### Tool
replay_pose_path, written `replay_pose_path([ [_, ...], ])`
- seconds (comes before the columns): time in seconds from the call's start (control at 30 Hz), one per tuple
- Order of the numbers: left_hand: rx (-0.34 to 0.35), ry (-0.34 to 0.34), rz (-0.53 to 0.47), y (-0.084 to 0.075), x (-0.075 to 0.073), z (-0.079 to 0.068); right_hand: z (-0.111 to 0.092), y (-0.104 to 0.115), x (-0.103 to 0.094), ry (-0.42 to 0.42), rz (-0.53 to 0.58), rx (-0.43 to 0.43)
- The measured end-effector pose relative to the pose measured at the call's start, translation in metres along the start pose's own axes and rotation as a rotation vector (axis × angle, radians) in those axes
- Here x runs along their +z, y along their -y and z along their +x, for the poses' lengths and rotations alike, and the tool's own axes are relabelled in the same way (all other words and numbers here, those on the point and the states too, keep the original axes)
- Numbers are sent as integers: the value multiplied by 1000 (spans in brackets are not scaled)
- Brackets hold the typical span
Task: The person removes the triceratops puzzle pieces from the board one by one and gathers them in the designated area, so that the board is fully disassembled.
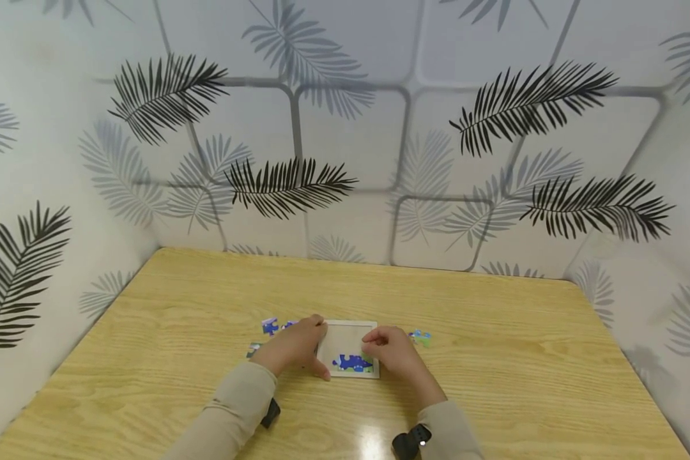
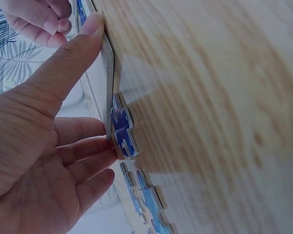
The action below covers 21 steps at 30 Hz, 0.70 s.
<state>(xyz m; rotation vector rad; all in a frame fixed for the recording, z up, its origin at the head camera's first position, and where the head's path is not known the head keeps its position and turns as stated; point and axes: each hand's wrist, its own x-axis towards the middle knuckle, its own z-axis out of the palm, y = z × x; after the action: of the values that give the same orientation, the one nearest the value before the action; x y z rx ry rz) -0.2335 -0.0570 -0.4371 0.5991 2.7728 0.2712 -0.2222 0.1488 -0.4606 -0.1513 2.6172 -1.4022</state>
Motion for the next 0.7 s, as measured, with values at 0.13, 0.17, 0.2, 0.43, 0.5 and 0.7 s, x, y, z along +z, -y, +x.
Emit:
replay_pose_path([
  [0.13,-6,2,-8,1,1,1,-4,4,7,30,-40,-34],
  [0.17,-6,1,-6,1,1,1,-5,5,9,40,-47,-45],
  [0.2,-6,1,-5,1,1,1,-5,5,10,48,-53,-52],
  [0.43,0,-7,-4,2,2,2,-9,8,14,90,-116,-111],
  [0.5,2,-8,-8,1,2,2,-9,8,15,98,-140,-133],
  [0.7,15,-14,-6,1,2,1,-10,10,16,103,-180,-146],
])
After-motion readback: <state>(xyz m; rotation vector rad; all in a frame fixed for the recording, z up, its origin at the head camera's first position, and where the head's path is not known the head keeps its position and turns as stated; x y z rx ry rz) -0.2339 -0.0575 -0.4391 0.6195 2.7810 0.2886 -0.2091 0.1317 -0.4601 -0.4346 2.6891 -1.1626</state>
